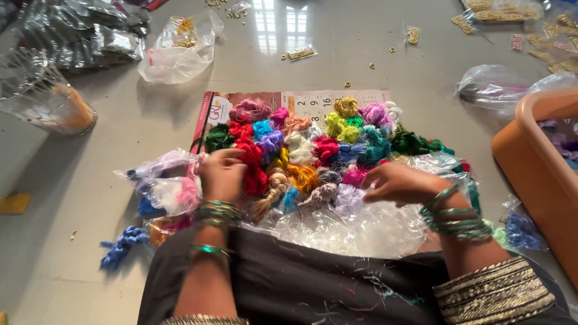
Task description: The recorder is sorting and putting small colorful fabric tufts into small transparent plastic bags.
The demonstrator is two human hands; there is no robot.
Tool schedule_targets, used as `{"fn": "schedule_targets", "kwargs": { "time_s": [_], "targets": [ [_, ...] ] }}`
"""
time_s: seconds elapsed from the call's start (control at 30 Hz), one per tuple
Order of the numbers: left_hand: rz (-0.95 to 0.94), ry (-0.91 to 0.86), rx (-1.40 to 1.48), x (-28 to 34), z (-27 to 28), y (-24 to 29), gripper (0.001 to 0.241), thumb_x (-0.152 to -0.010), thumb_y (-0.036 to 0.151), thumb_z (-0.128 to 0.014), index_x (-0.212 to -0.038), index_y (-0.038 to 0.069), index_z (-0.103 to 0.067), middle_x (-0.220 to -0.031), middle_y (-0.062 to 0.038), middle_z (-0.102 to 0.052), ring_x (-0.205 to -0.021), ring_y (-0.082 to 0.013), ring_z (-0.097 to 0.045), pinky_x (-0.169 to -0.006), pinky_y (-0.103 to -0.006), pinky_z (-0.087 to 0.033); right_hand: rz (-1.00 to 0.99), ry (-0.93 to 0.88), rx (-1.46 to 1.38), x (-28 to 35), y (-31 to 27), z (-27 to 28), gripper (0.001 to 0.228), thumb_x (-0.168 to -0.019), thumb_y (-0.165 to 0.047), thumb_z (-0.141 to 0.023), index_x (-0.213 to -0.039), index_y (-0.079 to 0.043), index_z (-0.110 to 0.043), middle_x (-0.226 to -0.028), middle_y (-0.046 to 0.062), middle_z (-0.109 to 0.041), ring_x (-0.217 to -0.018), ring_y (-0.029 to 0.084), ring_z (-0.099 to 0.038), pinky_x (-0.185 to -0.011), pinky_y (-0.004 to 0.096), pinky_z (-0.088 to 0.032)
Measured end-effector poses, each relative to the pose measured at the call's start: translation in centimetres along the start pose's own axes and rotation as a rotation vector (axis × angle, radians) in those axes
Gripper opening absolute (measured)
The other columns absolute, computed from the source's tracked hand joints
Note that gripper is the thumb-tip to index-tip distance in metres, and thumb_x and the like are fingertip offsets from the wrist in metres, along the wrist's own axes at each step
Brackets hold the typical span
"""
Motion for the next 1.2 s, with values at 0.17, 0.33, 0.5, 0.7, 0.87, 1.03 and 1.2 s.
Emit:
{"fn": "schedule_targets", "kwargs": {
  "time_s": [0.17, 0.33, 0.5, 0.7, 0.87, 1.03, 1.2],
  "targets": [
    [0.111, -0.359, 0.294, 5.1, -7.3, 10.0, 0.031, -0.081, 0.002, -0.067, -0.109, 0.010, -0.076, -0.093, -0.012, -0.079, -0.079, -0.0209, -0.076, -0.070, -0.0347, -0.060, 0.224, 0.141, 0.342, -3.8, 0.0, -1.2, 0.062, -0.066, -0.026, -0.090, -0.124, -0.021, -0.072, -0.117, 0.011, -0.069, -0.107, 0.028, -0.066, -0.089, 0.039, -0.055],
    [-0.065, -0.551, 0.189, 7.5, -9.2, 14.4, 0.032, -0.080, 0.004, -0.066, -0.108, 0.013, -0.078, -0.091, -0.011, -0.079, -0.085, -0.0192, -0.079, -0.078, -0.0316, -0.062, 0.144, 0.086, 0.741, -6.4, 0.6, -4.0, 0.049, -0.066, -0.014, -0.084, -0.112, -0.032, -0.079, -0.116, 0.005, -0.068, -0.111, 0.030, -0.061, -0.098, 0.039, -0.050],
    [-0.024, -0.529, 0.067, 5.6, -8.2, 10.8, 0.038, -0.078, 0.007, -0.073, -0.115, 0.014, -0.075, -0.099, -0.013, -0.077, -0.093, -0.0218, -0.076, -0.082, -0.0340, -0.060, 0.216, 0.320, 0.162, -4.8, -1.3, 0.9, 0.024, -0.085, -0.009, -0.071, -0.107, -0.014, -0.078, -0.102, 0.007, -0.079, -0.092, 0.023, -0.075, -0.083, 0.039, -0.060],
    [-0.242, -0.562, 0.314, 6.8, -11.6, 11.0, 0.064, -0.072, 0.020, -0.088, -0.131, 0.005, -0.069, -0.122, -0.016, -0.075, -0.106, -0.0277, -0.073, -0.088, -0.0380, -0.058, 0.420, 0.106, -0.521, -2.9, -2.4, -0.3, 0.024, -0.092, -0.013, -0.070, -0.110, 0.000, -0.078, -0.099, 0.007, -0.080, -0.088, 0.013, -0.070, -0.077, 0.030, -0.056],
    [0.073, -0.648, 0.359, 6.4, -11.9, 9.9, 0.058, -0.080, 0.022, -0.086, -0.132, 0.010, -0.065, -0.116, -0.009, -0.074, -0.098, -0.0165, -0.072, -0.084, -0.0311, -0.059, 0.476, -0.013, -0.610, -1.4, -3.6, 0.3, 0.026, -0.092, -0.016, -0.068, -0.109, 0.002, -0.076, -0.103, 0.007, -0.077, -0.097, 0.013, -0.070, -0.088, 0.028, -0.057],
    [0.078, -0.774, 0.641, 6.5, -14.8, 6.9, 0.029, -0.088, 0.011, -0.080, -0.114, 0.001, -0.072, -0.104, -0.004, -0.076, -0.089, -0.0112, -0.071, -0.077, -0.0257, -0.060, 0.503, -0.014, -0.559, 0.3, -4.6, 0.6, 0.026, -0.092, -0.017, -0.067, -0.109, 0.002, -0.076, -0.103, 0.007, -0.076, -0.098, 0.012, -0.069, -0.088, 0.028, -0.056],
    [0.222, -0.744, 0.824, 6.3, -13.3, 8.6, 0.014, -0.089, 0.001, -0.073, -0.103, 0.001, -0.072, -0.089, -0.006, -0.076, -0.075, -0.0105, -0.070, -0.065, -0.0246, -0.057, 0.536, 0.154, -0.554, -0.4, -4.0, 1.8, 0.023, -0.096, -0.016, -0.068, -0.108, 0.001, -0.078, -0.100, 0.007, -0.077, -0.093, 0.013, -0.069, -0.087, 0.029, -0.057]
  ]
}}
Point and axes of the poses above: each hand's wrist, its own x-axis away from the middle knuckle, its own z-axis out of the back of the hand, y = z × x, the point moved 8 cm from there along -x, towards the middle knuckle
